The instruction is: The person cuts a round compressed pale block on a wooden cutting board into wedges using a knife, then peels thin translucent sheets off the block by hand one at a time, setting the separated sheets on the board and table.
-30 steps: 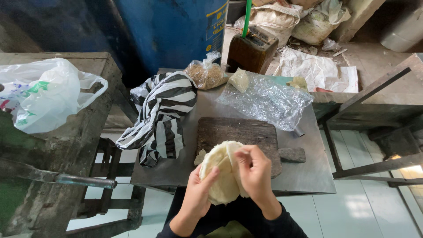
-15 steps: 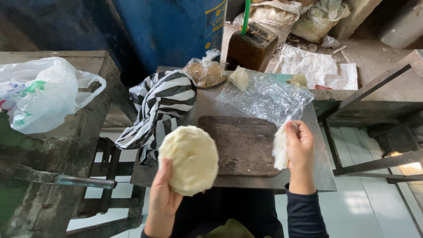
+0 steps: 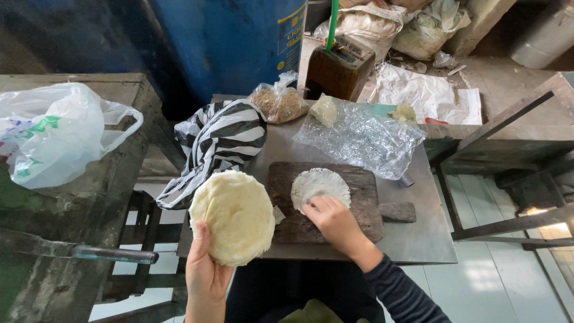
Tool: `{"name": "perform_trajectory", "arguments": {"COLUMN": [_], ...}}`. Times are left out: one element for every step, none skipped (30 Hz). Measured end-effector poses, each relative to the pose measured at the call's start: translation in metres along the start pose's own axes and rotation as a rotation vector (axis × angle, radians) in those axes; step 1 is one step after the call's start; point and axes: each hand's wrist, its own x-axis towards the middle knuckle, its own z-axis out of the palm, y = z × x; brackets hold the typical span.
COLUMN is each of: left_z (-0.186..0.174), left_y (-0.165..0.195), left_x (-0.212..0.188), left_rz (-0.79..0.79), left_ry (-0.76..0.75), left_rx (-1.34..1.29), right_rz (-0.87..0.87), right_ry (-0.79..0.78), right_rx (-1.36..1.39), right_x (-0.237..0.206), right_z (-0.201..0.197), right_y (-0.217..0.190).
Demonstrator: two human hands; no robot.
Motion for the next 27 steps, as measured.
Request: {"name": "perform_trajectory", "arguments": {"left_z": [0.000,-0.001,-0.001,-0.001,-0.001,-0.001,0.000,0.001,0.002,0.004,0.007,0.009,0.012,0.015,0.018,0.020,0.022,0.023,0.025,0.026,0.027,0.028,0.029,0.029,0.029,0.029,0.030], "left_y": [-0.001,-0.002,-0.004,-0.006,-0.008,-0.010,-0.013,-0.016,-0.019,-0.022,-0.025,-0.028,-0.031,-0.035,-0.038,-0.040,-0.042,-0.043,-0.045,-0.047,-0.050,-0.052,-0.054,-0.054,-0.053,-0.053,-0.053], "left_x": [0.002,0.003,0.005,0.007,0.008,0.009,0.010,0.011,0.013,0.014,0.015,0.017,0.019,0.020,0.021,0.021,0.021,0.020,0.018,0.017,0.014,0.011,0.010,0.008,0.004,0.002,0.002], "left_rz": [0.001,0.002,-0.008,-0.017,-0.027,-0.036,-0.043,-0.048,-0.059,-0.069,-0.078,-0.117,-0.154,-0.190,-0.214,-0.241,-0.268,-0.291,-0.315,-0.338,-0.328,-0.315,-0.301,-0.269,-0.239,-0.209,-0.215], "left_ry": [-0.008,-0.017,-0.007,0.002,0.014,0.009,0.003,-0.002,-0.003,-0.004,-0.005,0.007,0.017,0.027,-0.028,-0.082,-0.138,-0.193,-0.249,-0.306,-0.284,-0.263,-0.246,-0.290,-0.334,-0.378,-0.375], "left_rx": [0.003,0.005,0.019,0.032,0.046,0.044,0.042,0.040,0.028,0.018,0.008,0.006,0.002,-0.003,-0.065,-0.124,-0.181,-0.210,-0.240,-0.272,-0.257,-0.242,-0.228,-0.155,-0.081,-0.006,0.020], "right_rz": [-0.008,-0.016,-0.010,-0.005,0.000,0.023,0.044,0.064,0.109,0.155,0.199,0.193,0.185,0.174,0.123,0.075,0.028,0.078,0.128,0.178,0.229,0.277,0.323,0.326,0.332,0.337,0.337], "right_ry": [0.000,0.000,-0.004,-0.010,-0.016,-0.025,-0.035,-0.043,-0.028,-0.011,0.006,0.084,0.162,0.238,0.192,0.147,0.103,0.073,0.040,0.006,-0.012,-0.031,-0.049,-0.058,-0.066,-0.072,-0.080], "right_rx": [0.003,0.005,0.009,0.013,0.019,0.030,0.040,0.051,0.154,0.257,0.361,0.455,0.547,0.639,0.663,0.689,0.713,0.752,0.789,0.825,0.883,0.940,0.995,1.019,1.042,1.065,1.048], "right_x": [-0.004,-0.008,-0.010,-0.012,-0.012,-0.012,-0.011,-0.009,-0.007,-0.005,-0.003,-0.002,-0.002,-0.001,0.001,0.002,0.005,0.009,0.013,0.016,0.018,0.020,0.021,0.022,0.022,0.023,0.023], "right_z": [0.000,0.000,0.000,-0.001,-0.002,-0.004,-0.007,-0.010,-0.016,-0.023,-0.032,-0.041,-0.050,-0.059,-0.067,-0.074,-0.079,-0.081,-0.084,-0.086,-0.088,-0.090,-0.092,-0.093,-0.094,-0.095,-0.096], "right_y": [0.001,0.002,0.003,0.003,0.002,0.001,-0.001,-0.004,-0.006,-0.009,-0.013,-0.020,-0.029,-0.034,-0.039,-0.044,-0.047,-0.049,-0.050,-0.050,-0.050,-0.049,-0.048,-0.047,-0.047,-0.047,-0.047]}}
